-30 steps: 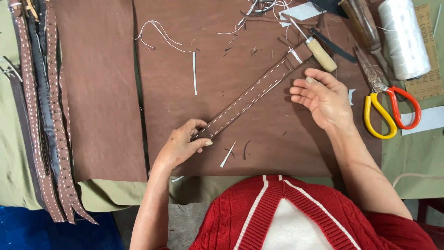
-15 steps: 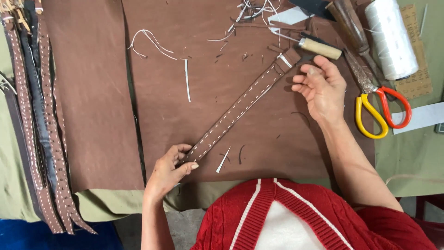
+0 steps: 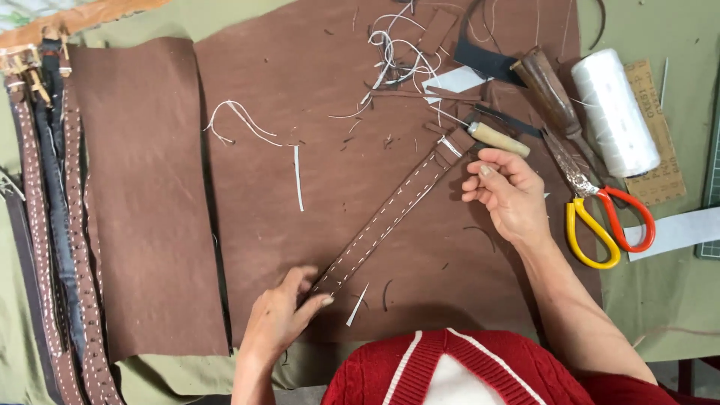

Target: Finishing leather straps by tying off threads, trimming them with scissors, and assembling leather keepers.

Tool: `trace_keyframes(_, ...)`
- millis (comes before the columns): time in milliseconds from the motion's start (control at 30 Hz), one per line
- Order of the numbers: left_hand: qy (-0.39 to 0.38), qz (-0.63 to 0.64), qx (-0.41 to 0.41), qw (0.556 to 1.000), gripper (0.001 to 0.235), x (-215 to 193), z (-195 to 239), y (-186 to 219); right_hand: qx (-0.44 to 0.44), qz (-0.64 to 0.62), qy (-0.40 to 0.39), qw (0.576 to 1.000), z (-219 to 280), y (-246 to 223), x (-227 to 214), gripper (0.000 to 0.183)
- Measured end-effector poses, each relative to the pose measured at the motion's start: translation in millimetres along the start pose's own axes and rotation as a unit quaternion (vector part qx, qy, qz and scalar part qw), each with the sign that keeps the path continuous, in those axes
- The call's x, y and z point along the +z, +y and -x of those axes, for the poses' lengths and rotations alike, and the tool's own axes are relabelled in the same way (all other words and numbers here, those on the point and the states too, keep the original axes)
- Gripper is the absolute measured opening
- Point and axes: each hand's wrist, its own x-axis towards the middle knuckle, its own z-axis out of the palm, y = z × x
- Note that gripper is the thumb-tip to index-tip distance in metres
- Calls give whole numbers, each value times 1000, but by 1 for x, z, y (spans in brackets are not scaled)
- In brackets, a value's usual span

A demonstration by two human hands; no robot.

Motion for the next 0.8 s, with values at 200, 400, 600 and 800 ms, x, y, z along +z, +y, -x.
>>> trace_keyframes(200,160,-36,240,957,50,21,-55,91,-18,-4,-33,999,-11,20,-16,28)
trace_keyframes(400,283,8,428,858,66,69,-122,182,-33,-3,-44,998,-11,28,-22,28)
trace_keyframes(600,288,-59,407,865,73,68,-146,195,-28,-18,-51,998,-8,27,-24,25)
trace_keyframes(800,390,-62,411,821,65,51,-163,197,-31,-8,-57,998,-11,21,-20,25)
